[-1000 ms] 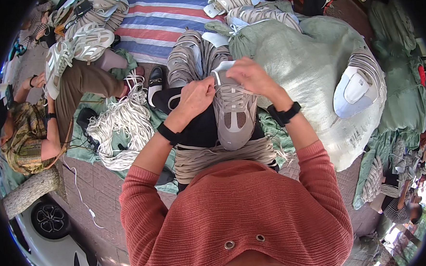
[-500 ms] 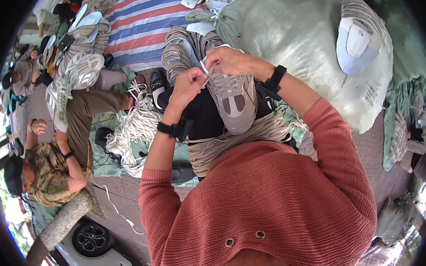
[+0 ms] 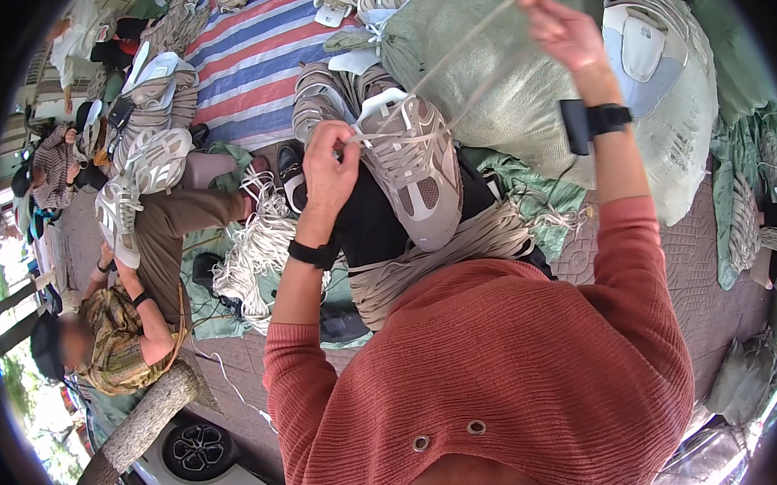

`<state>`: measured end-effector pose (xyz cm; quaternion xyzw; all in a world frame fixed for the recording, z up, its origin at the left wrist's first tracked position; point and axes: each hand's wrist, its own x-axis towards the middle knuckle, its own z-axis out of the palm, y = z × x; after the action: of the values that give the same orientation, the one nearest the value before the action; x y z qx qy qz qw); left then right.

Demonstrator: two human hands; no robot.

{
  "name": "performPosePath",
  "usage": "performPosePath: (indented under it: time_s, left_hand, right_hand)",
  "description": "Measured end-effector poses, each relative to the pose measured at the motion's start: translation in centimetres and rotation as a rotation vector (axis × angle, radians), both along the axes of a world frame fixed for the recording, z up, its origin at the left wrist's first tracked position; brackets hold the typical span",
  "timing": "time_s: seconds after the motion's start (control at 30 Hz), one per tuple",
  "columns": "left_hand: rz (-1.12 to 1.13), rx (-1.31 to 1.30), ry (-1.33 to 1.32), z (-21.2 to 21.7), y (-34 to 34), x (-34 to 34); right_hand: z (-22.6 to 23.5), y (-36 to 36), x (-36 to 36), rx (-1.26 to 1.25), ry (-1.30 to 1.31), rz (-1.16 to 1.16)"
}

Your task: The person sits on a mat and repeatedly laces a beige sneaker with white laces, threading them through eyelets and pulling them tight. They handle the shoe and laces by hand, occasionally adjusting the shoe's position on their lap.

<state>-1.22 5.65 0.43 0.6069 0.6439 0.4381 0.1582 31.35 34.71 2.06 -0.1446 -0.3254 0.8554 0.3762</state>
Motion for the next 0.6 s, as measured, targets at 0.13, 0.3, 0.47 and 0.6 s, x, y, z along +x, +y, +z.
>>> performPosePath:
  time_s: [0.13, 0.3, 0.47, 0.6]
  left_hand:
    - [-0.165, 0.033, 0.122, -0.8, -0.2, 1.0]
    - [-0.158, -0.088, 0.157, 0.4, 0.8, 0.1]
    - [-0.069, -0.132, 0.527, -1.1, 3.9, 2.3]
    - [-0.148, -0.037, 0.532, -0.9, 4.4, 3.4]
  right_hand:
    - [0.5, 1.0, 5.3, -0.162, -0.262, -0.285]
    - [0.2, -4.1, 0.7, 0.198, -0.92, -0.38]
    - [-3.8, -10.9, -7.9, 0.763, -0.87, 0.122]
    - [-4.5, -14.0, -10.5, 1.122, -1.045, 0.134]
